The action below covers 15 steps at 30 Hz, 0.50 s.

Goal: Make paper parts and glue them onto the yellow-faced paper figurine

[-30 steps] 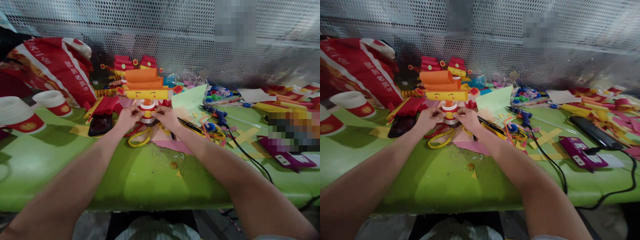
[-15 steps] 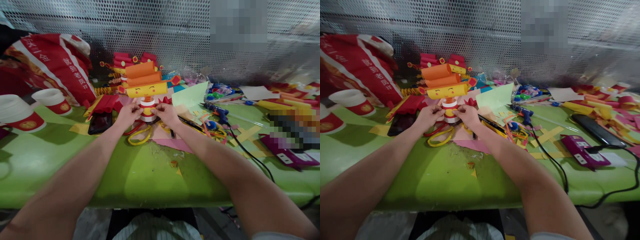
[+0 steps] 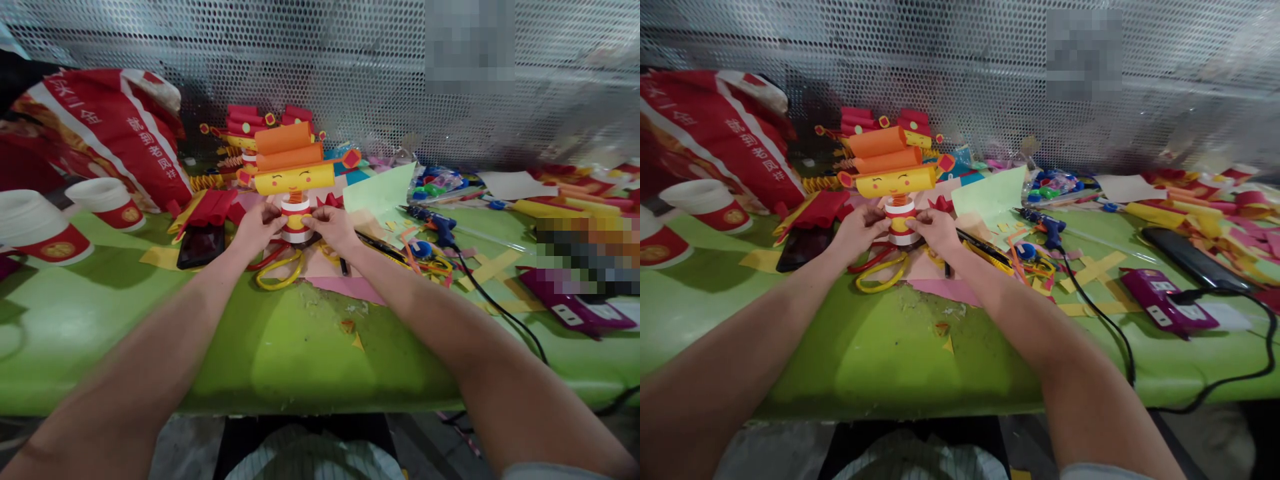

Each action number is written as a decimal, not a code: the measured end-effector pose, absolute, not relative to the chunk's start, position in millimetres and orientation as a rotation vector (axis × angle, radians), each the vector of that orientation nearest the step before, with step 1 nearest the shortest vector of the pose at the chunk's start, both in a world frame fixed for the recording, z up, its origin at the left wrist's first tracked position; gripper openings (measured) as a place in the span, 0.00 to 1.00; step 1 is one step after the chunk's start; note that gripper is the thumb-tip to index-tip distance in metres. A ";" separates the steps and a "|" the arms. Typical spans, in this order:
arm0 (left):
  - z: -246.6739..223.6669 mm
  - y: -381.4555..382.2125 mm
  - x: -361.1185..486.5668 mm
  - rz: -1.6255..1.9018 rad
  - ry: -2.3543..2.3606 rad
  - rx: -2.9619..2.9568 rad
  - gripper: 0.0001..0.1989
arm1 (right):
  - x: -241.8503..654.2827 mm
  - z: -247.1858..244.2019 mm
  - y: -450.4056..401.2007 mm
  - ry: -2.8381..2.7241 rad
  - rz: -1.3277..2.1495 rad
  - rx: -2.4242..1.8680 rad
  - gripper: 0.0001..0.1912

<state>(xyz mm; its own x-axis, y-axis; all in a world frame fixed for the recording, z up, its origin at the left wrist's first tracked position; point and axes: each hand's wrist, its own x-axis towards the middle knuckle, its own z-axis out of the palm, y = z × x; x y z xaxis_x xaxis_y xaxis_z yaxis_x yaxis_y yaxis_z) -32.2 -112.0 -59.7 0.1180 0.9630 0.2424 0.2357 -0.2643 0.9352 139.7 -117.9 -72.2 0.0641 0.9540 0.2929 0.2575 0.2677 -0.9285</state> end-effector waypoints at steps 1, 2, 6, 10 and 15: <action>-59.0 -112.6 -32.1 1.195 1.199 1.626 0.10 | 139.5 -71.7 -118.2 -1.418 0.805 -1.208 0.12; -58.3 -113.2 -32.1 1.187 1.208 1.622 0.12 | 139.3 -71.1 -118.7 -1.405 0.812 -1.205 0.12; -56.6 -114.6 -32.9 1.110 1.189 1.624 0.18 | 139.4 -68.8 -120.3 -1.396 0.789 -1.231 0.14; -59.1 -113.2 -33.9 1.115 1.148 1.671 0.21 | 140.2 -69.0 -120.2 -1.411 0.764 -1.263 0.16; -63.5 -110.2 -33.9 1.152 1.181 1.715 0.22 | 140.6 -72.8 -116.8 -1.406 0.780 -1.223 0.17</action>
